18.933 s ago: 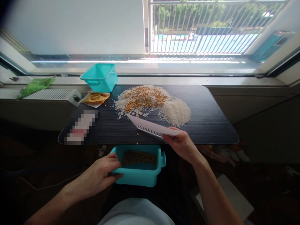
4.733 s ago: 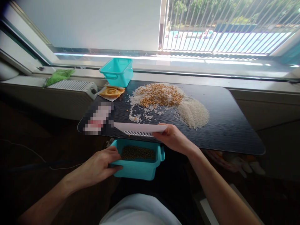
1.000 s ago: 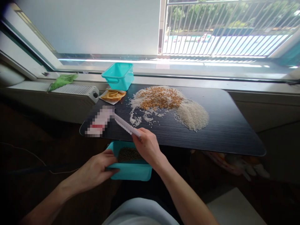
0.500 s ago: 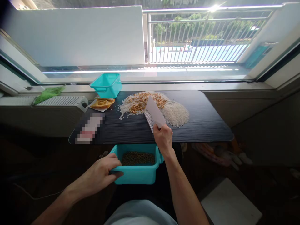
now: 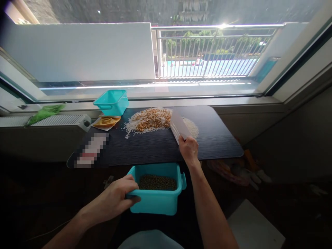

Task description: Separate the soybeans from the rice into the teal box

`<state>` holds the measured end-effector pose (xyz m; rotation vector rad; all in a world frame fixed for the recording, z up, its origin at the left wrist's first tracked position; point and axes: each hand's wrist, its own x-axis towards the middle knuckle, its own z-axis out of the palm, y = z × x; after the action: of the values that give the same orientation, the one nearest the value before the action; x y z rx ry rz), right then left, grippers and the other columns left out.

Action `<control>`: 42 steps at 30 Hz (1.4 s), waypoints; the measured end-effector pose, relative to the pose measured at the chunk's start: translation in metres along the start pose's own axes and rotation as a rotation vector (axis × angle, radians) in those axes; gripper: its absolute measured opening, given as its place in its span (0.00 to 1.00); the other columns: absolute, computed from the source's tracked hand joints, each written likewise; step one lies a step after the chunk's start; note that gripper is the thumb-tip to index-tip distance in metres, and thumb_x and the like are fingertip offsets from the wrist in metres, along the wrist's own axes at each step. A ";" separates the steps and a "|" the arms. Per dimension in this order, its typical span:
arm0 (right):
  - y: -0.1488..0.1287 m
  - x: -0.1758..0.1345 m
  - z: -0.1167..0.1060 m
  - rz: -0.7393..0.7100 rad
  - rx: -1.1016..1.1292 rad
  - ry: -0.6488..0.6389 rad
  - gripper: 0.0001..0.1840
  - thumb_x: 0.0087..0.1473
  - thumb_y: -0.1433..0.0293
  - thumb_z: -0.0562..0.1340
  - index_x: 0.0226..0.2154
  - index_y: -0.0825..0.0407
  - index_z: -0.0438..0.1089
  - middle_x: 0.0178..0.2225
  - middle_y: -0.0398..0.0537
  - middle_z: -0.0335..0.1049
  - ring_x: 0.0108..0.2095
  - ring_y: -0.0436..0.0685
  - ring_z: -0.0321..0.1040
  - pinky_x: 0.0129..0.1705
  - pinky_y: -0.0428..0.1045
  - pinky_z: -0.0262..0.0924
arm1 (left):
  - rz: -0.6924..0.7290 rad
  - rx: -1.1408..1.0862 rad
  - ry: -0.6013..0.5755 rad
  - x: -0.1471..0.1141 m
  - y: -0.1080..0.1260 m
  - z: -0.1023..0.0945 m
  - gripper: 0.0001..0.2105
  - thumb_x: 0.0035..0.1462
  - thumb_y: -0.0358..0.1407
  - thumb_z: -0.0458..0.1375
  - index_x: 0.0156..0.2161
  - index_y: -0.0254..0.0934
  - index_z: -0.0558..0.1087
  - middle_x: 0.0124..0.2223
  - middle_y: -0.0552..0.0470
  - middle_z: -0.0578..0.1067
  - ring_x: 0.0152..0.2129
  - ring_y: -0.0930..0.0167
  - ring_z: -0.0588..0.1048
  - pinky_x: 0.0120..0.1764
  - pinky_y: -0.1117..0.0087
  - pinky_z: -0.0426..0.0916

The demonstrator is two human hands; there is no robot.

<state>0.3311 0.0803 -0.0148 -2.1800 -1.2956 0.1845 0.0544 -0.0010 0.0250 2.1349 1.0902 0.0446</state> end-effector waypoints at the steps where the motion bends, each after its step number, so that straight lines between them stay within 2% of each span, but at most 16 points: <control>1: 0.000 0.002 0.001 -0.025 0.001 -0.003 0.20 0.55 0.61 0.55 0.26 0.55 0.77 0.24 0.59 0.75 0.30 0.63 0.72 0.30 0.50 0.55 | 0.001 0.000 -0.008 0.002 0.001 0.000 0.10 0.54 0.29 0.57 0.23 0.36 0.64 0.32 0.53 0.70 0.32 0.70 0.69 0.35 0.70 0.64; 8: -0.005 0.001 0.005 -0.124 0.028 -0.046 0.20 0.56 0.60 0.56 0.26 0.55 0.77 0.27 0.60 0.77 0.31 0.63 0.73 0.30 0.49 0.56 | 0.018 -0.037 -0.090 0.014 0.008 0.000 0.11 0.52 0.28 0.59 0.23 0.36 0.61 0.30 0.55 0.70 0.34 0.70 0.69 0.37 0.71 0.63; 12: -0.003 -0.005 0.001 -0.189 0.114 -0.099 0.20 0.56 0.60 0.55 0.29 0.55 0.77 0.27 0.55 0.77 0.30 0.60 0.73 0.27 0.47 0.56 | 0.059 -0.050 -0.135 0.021 0.010 0.000 0.12 0.52 0.29 0.59 0.23 0.36 0.60 0.29 0.55 0.70 0.34 0.70 0.69 0.37 0.72 0.63; 18: 0.005 -0.013 -0.004 -0.300 0.217 -0.135 0.17 0.55 0.62 0.56 0.29 0.53 0.76 0.27 0.51 0.76 0.28 0.58 0.73 0.26 0.47 0.58 | 0.037 -0.070 -0.169 0.028 0.010 -0.005 0.12 0.52 0.29 0.59 0.23 0.36 0.60 0.30 0.55 0.71 0.35 0.70 0.68 0.37 0.71 0.63; 22: 0.010 -0.014 -0.013 -0.316 0.254 -0.157 0.15 0.55 0.61 0.57 0.28 0.52 0.74 0.23 0.46 0.73 0.23 0.55 0.70 0.25 0.46 0.58 | 0.037 -0.055 -0.179 0.026 0.007 -0.005 0.12 0.53 0.30 0.58 0.23 0.37 0.60 0.29 0.55 0.71 0.35 0.69 0.68 0.38 0.71 0.63; 25: 0.019 -0.015 -0.023 -0.317 0.297 -0.174 0.13 0.55 0.61 0.59 0.29 0.52 0.74 0.24 0.45 0.72 0.23 0.54 0.68 0.26 0.46 0.58 | 0.021 -0.054 -0.175 0.023 0.003 -0.005 0.11 0.54 0.30 0.58 0.23 0.37 0.60 0.30 0.54 0.71 0.36 0.69 0.69 0.39 0.70 0.63; 28: 0.031 -0.018 -0.033 -0.331 0.358 -0.227 0.11 0.56 0.62 0.59 0.31 0.52 0.73 0.28 0.45 0.72 0.26 0.53 0.68 0.27 0.46 0.60 | 0.001 -0.066 -0.172 0.020 -0.001 -0.007 0.10 0.53 0.29 0.57 0.24 0.37 0.61 0.31 0.54 0.71 0.37 0.68 0.69 0.39 0.70 0.63; 32: 0.042 -0.024 -0.043 -0.372 0.383 -0.332 0.10 0.57 0.62 0.60 0.32 0.51 0.72 0.27 0.43 0.70 0.26 0.52 0.66 0.28 0.45 0.59 | -0.018 -0.067 -0.174 0.017 -0.005 -0.010 0.10 0.54 0.29 0.56 0.24 0.37 0.61 0.30 0.54 0.70 0.37 0.68 0.69 0.39 0.70 0.62; 38: 0.042 -0.028 -0.051 -0.419 0.366 -0.390 0.09 0.58 0.64 0.60 0.34 0.51 0.73 0.29 0.44 0.71 0.28 0.52 0.66 0.30 0.45 0.60 | -0.025 -0.054 -0.183 0.014 -0.009 -0.012 0.10 0.55 0.30 0.56 0.24 0.37 0.61 0.31 0.54 0.69 0.35 0.69 0.69 0.39 0.70 0.62; 42: 0.041 -0.032 -0.062 -0.432 0.346 -0.512 0.10 0.59 0.63 0.58 0.34 0.51 0.73 0.31 0.44 0.72 0.28 0.51 0.66 0.30 0.45 0.59 | -0.028 -0.062 -0.171 0.011 -0.013 -0.011 0.09 0.55 0.30 0.57 0.25 0.37 0.63 0.33 0.53 0.69 0.35 0.69 0.69 0.39 0.70 0.62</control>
<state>0.3708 0.0136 0.0075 -1.5673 -1.8200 0.7663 0.0481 0.0186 0.0221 2.0277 1.0051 -0.1139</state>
